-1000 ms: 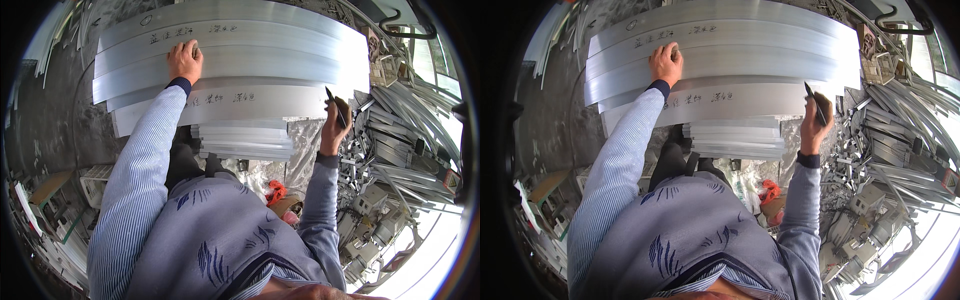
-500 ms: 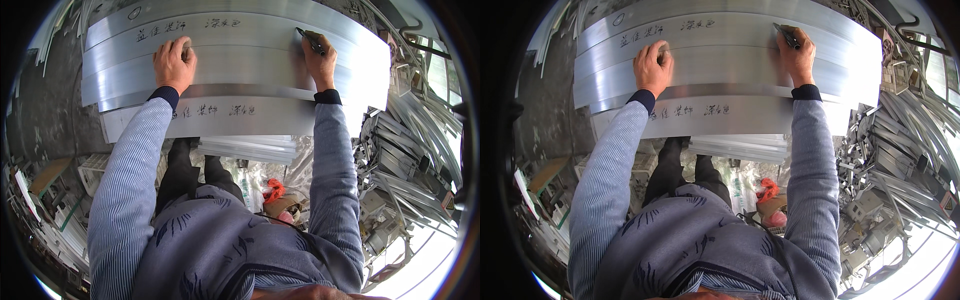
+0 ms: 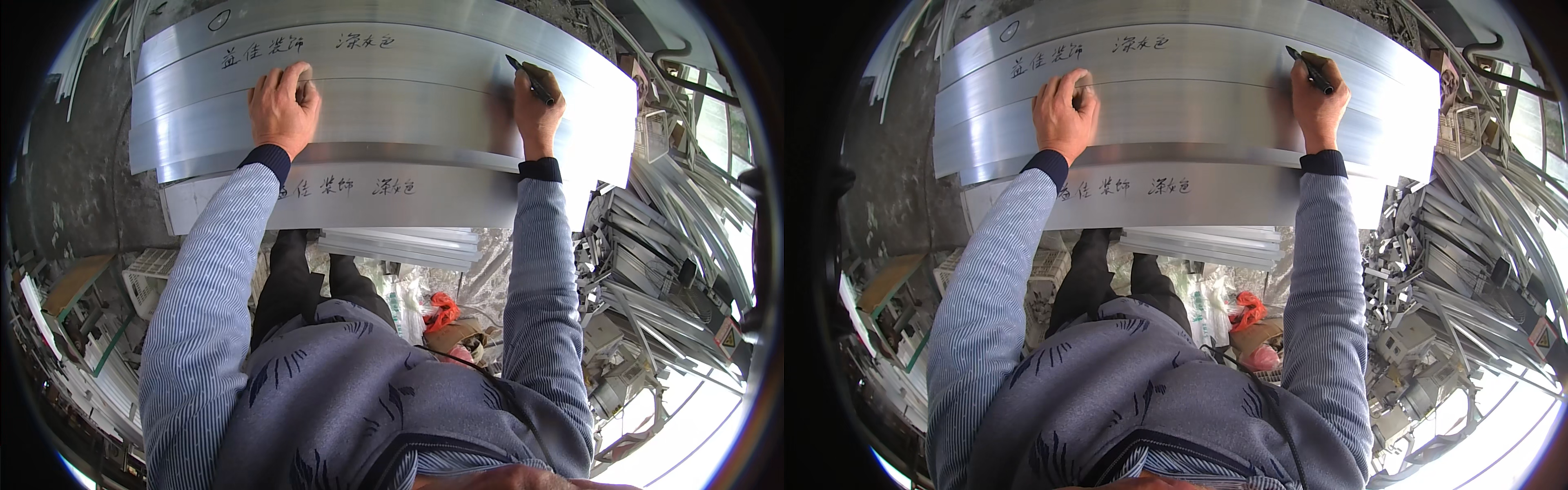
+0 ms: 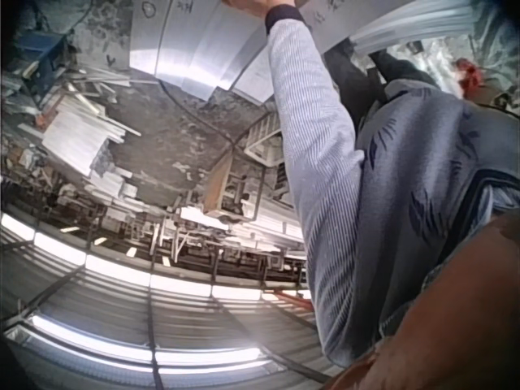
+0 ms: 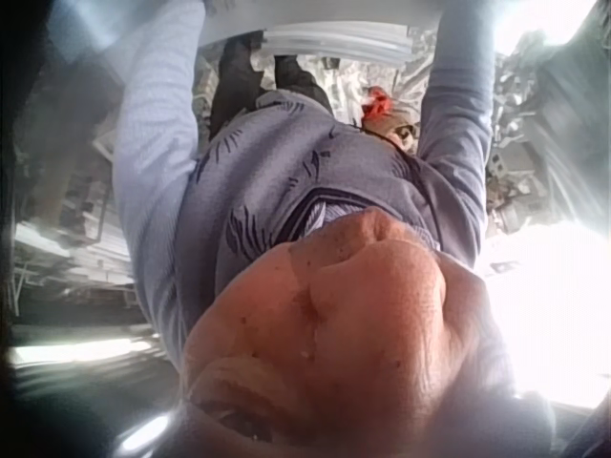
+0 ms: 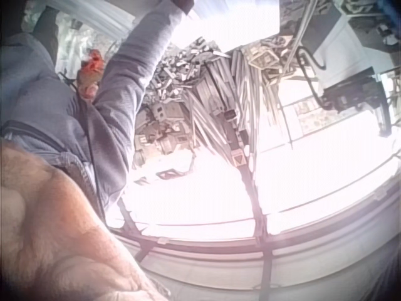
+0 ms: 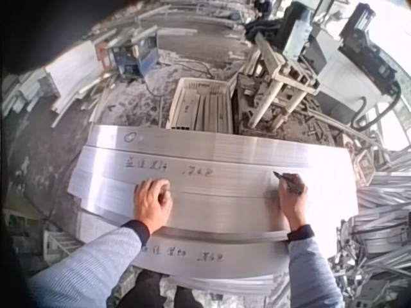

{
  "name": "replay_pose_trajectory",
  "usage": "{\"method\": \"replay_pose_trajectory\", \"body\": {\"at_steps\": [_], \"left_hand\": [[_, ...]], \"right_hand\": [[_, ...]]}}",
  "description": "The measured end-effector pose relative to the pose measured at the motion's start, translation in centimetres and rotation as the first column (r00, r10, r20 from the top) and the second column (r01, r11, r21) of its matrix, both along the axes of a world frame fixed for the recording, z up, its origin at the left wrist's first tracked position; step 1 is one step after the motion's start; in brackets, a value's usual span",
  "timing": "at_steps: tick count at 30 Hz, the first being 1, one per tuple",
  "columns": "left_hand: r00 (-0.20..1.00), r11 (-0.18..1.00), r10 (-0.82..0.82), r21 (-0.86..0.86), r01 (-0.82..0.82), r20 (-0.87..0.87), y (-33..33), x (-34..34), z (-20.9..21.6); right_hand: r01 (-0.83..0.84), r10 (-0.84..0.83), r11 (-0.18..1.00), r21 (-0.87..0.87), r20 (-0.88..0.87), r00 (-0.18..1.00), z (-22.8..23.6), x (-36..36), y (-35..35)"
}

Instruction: The person writes Chinese characters on several stacked white metal profiles using a black marker. After labeling, they walk to a nearby workbench and place the marker down.

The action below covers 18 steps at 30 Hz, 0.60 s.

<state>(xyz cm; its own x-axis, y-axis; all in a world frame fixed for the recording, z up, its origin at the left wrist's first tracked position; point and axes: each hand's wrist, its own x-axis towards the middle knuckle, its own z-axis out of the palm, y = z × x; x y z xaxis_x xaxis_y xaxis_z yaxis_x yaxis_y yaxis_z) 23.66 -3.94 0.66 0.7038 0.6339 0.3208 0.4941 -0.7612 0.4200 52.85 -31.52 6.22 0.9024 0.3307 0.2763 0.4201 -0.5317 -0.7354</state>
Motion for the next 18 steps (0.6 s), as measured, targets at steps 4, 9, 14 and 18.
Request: {"method": "replay_pose_trajectory", "body": {"at_steps": [4, 9, 14, 18], "left_hand": [[1.000, 1.000, -0.001, -0.008, 0.001, 0.014, 0.1, 0.1, -0.2], [1.000, 1.000, -0.006, 0.001, 0.006, 0.030, 0.2, 0.1, -0.6], [0.999, 1.000, -0.019, 0.018, 0.019, 0.040, 0.2, 0.1, -0.6], [1.000, 1.000, -0.016, 0.019, 0.016, 0.018, 0.2, 0.0, -0.7]], "right_hand": [[0.059, -0.059, 0.998, -0.005, 0.001, 0.998, 0.3, 1.0, -1.6], [0.101, -0.101, 0.995, -0.009, -0.046, 0.994, 1.0, 3.2, -4.0], [-0.045, 0.044, 0.999, 0.000, -0.058, 0.997, 0.5, 4.0, -4.0], [-0.053, 0.056, 0.996, -0.071, 0.038, 0.998, 0.0, 4.2, -3.7]]}}
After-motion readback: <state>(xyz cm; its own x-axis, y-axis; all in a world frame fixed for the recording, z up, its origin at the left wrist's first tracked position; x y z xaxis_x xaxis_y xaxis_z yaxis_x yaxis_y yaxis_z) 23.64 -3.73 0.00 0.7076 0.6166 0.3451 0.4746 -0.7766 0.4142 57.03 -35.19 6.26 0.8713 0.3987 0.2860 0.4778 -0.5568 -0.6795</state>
